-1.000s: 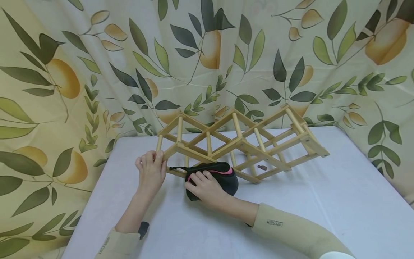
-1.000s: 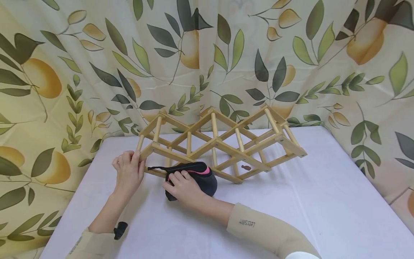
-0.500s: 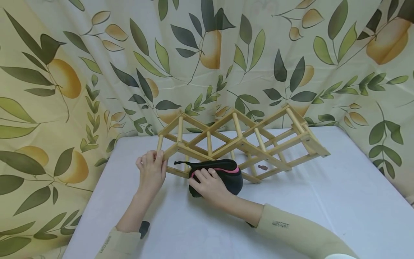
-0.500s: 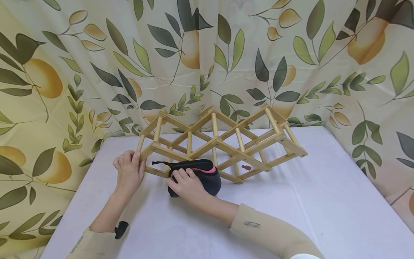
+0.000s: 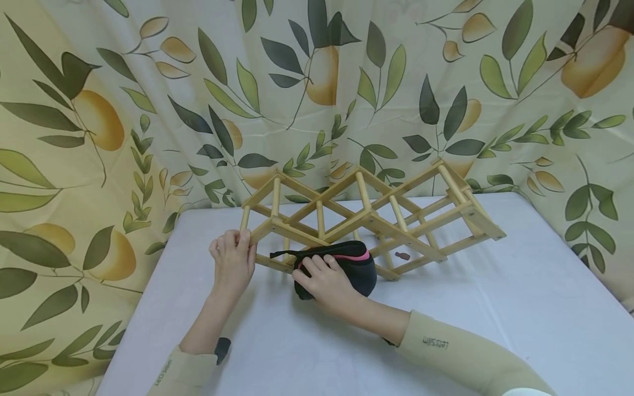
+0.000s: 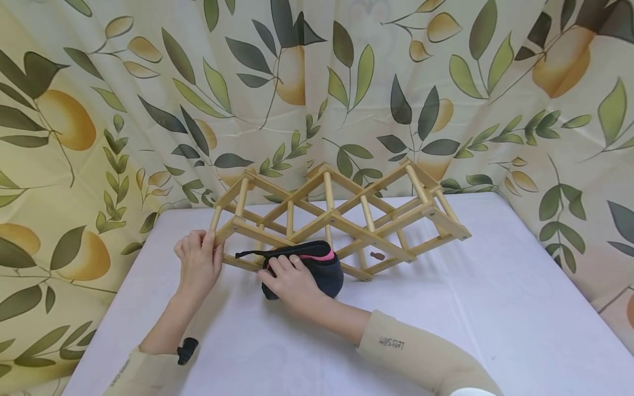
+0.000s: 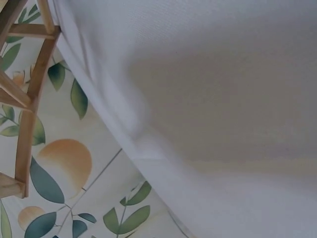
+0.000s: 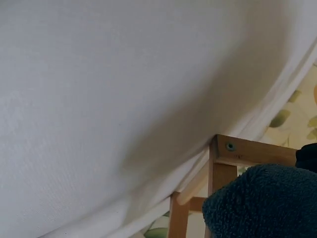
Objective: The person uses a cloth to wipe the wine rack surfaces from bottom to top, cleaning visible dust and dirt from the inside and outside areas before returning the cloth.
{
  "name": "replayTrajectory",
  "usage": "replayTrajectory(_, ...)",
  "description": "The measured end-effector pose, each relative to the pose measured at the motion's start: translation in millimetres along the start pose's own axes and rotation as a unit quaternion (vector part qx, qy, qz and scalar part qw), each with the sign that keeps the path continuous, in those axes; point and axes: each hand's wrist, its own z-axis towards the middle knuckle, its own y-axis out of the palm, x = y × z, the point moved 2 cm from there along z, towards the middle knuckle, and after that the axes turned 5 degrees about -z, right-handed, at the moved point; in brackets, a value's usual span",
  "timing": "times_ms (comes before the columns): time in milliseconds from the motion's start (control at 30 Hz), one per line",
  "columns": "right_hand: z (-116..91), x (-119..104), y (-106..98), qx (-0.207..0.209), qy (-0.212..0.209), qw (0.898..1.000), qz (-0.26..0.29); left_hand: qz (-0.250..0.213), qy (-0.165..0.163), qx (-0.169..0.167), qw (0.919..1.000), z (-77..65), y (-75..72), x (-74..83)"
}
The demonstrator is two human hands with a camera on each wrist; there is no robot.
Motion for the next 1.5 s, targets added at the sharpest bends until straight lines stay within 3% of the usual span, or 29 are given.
replayTrajectory(200, 2, 4, 4, -0.006, 0.009, 1.0, 0.002, -0.004, -0.002, -0.003, 1.0, 4.0, 3.8, 1.9)
replayTrajectory(533, 6, 0, 16, -0.031, -0.015, 0.999, 0.002, 0.003, -0.01, 0.003, 0.9999, 6.7, 9.0, 0.4)
replayTrajectory(800, -6, 6, -23, 0.024, -0.028, 0.999, -0.018, 0.002, -0.014, 0.008, 0.9999, 6.5, 9.8, 0.7)
replayTrajectory(1033, -39, 17, -57, 0.033, -0.014, 0.999, 0.008, 0.01, -0.014, 0.002, 0.9999, 7.0, 8.9, 1.8)
replayTrajectory(1167, -63, 29, -70, 0.015, 0.023, 0.999, 0.035, 0.011, -0.015, -0.002, 0.9998, 7.6, 8.1, 1.8)
replayTrajectory(1300, -90, 45, -80, 0.005, 0.096, 0.994, 0.053, 0.005, -0.017, -0.006, 0.9998, 8.3, 7.8, 2.2)
replayTrajectory(1500, -134, 69, -89, -0.061, 0.241, 0.967, 0.052, 0.008, -0.018, 0.0, 0.9998, 7.5, 9.0, 1.7)
